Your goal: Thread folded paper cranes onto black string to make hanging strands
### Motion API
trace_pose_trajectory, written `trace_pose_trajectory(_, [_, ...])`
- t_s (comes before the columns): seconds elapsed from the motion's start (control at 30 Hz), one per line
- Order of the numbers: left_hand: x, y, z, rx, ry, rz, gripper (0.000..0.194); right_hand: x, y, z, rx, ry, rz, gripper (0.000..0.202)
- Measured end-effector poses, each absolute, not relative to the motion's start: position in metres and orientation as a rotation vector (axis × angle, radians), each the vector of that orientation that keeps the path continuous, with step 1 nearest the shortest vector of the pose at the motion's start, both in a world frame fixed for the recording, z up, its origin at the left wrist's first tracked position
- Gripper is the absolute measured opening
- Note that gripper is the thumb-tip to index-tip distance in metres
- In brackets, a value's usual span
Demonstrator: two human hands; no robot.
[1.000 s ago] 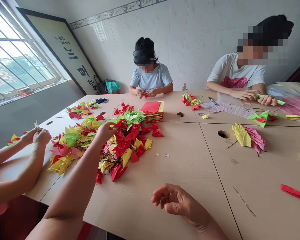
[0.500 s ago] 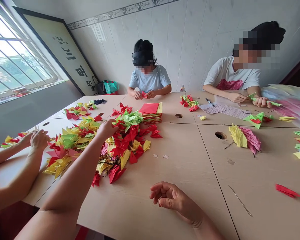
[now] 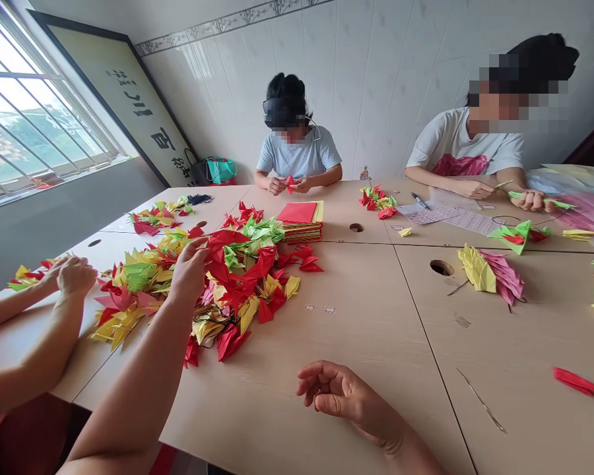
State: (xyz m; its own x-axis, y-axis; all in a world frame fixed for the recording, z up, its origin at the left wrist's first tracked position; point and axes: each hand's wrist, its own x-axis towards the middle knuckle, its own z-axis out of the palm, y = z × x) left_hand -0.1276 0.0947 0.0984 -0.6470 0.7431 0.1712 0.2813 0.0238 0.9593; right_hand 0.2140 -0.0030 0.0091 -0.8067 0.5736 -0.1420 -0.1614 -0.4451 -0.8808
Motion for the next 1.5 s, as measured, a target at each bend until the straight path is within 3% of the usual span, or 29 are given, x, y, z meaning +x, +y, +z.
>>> trace_pose_trajectory(0.27, [-0.106, 0.087, 0.113, 0.815, 1.564, 1.82, 0.02, 0.216, -0.002, 0.01, -0.608, -1.3, 2.233, 0.035])
trace_pose_trajectory(0.5, [-0.075, 0.068, 0.115, 0.765, 1.179, 1.908, 0.026, 0.215, -0.001, 0.006, -0.669, -1.152, 2.182, 0.031])
trace_pose_trajectory(0.77, [-0.047, 0.042, 0.103, 1.579, 1.244, 1.236, 0.024, 0.213, 0.007, 0.002, -0.787, -0.954, 2.019, 0.048])
trace_pose_trajectory(1.03, [-0.007, 0.017, 0.078, 2.475, 1.228, 0.509, 0.032, 0.202, -0.002, -0.001, -1.036, -1.379, 1.627, 0.063])
trace_pose_trajectory(1.2, [-0.013, -0.007, 0.074, 2.613, 1.232, 0.477, 0.042, 0.201, -0.006, -0.003, -1.278, -1.636, 1.28, 0.052])
trace_pose_trajectory(1.33, [-0.047, -0.024, 0.075, 2.532, 1.588, 0.466, 0.053, 0.202, -0.005, -0.008, -1.278, -1.832, 1.039, 0.046])
trace_pose_trajectory(1.5, [-0.082, -0.032, 0.053, 2.53, 1.856, 0.246, 0.054, 0.196, -0.005, -0.019, -1.157, -2.068, 0.784, 0.055])
